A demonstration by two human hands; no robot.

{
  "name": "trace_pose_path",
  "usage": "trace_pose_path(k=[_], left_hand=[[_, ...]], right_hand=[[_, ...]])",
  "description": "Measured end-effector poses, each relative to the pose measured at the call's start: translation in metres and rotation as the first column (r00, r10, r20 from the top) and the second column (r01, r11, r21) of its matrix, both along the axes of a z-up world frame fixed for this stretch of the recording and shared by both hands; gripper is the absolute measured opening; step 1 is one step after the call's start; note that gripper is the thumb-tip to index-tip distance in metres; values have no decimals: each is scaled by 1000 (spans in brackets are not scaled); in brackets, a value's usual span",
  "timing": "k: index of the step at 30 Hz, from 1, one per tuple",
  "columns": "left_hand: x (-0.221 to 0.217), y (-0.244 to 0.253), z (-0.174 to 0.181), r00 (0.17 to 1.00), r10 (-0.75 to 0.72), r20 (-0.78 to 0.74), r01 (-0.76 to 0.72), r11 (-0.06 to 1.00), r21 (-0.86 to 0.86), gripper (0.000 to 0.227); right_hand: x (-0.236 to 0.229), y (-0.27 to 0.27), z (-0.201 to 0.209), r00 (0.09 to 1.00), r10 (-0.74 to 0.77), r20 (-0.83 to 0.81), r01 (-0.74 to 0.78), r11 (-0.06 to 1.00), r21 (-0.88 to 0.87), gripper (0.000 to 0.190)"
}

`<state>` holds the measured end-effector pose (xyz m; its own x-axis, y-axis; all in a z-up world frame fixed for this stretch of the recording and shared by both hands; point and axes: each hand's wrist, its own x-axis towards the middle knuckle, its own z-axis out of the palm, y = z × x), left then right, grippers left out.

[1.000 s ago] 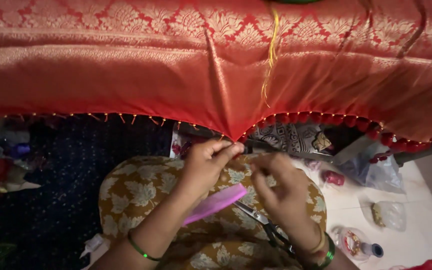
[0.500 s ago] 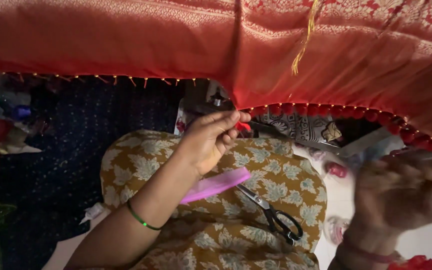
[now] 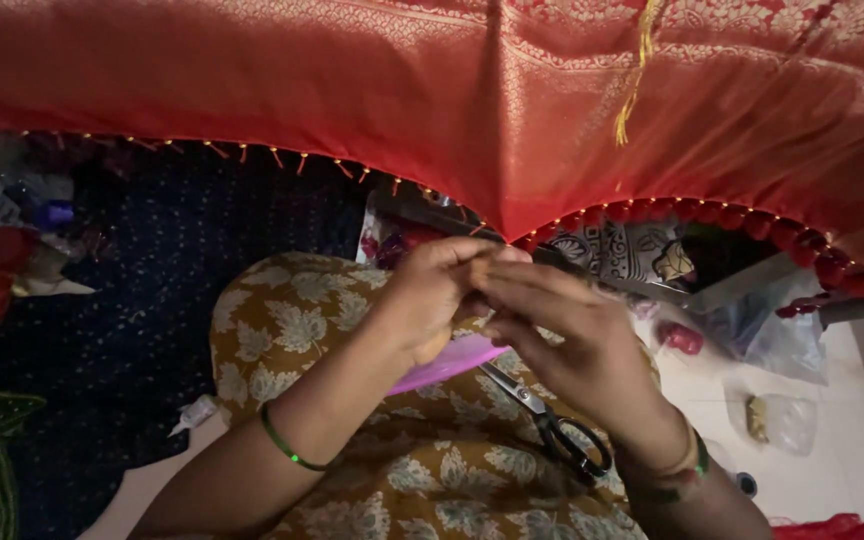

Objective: Finishing decorative tassels on the edge of a red and gold saree using a comb, thread, and scissors.

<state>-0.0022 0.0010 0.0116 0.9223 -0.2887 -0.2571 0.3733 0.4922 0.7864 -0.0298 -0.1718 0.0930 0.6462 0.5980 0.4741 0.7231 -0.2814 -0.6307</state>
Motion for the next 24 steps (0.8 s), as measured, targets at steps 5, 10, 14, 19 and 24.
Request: trace_pose_path(k=[5, 10, 14, 19, 24], left_hand=[[1, 5, 0, 999, 41, -11, -42, 998, -36, 17], [-2, 7, 6, 999, 21, 43, -19, 998, -54, 21], [-2, 3, 10, 999, 31, 40, -31, 999, -9, 23], [-2, 22, 29, 989, 102, 111, -121, 976, 183, 24], [-4, 38, 51, 944, -179, 279, -30, 791, 611, 25]], right_hand=[[-3, 4, 4, 997, -77, 5, 77, 986, -148, 44], [-5, -4, -22, 933, -134, -335, 151, 988, 26, 42], [-4, 3, -43, 843, -90, -531, 195, 970, 146, 44], [13, -8, -34, 943, -172, -286, 193, 980, 47, 15], [43, -15, 22, 901, -75, 428, 228, 920, -320, 3]])
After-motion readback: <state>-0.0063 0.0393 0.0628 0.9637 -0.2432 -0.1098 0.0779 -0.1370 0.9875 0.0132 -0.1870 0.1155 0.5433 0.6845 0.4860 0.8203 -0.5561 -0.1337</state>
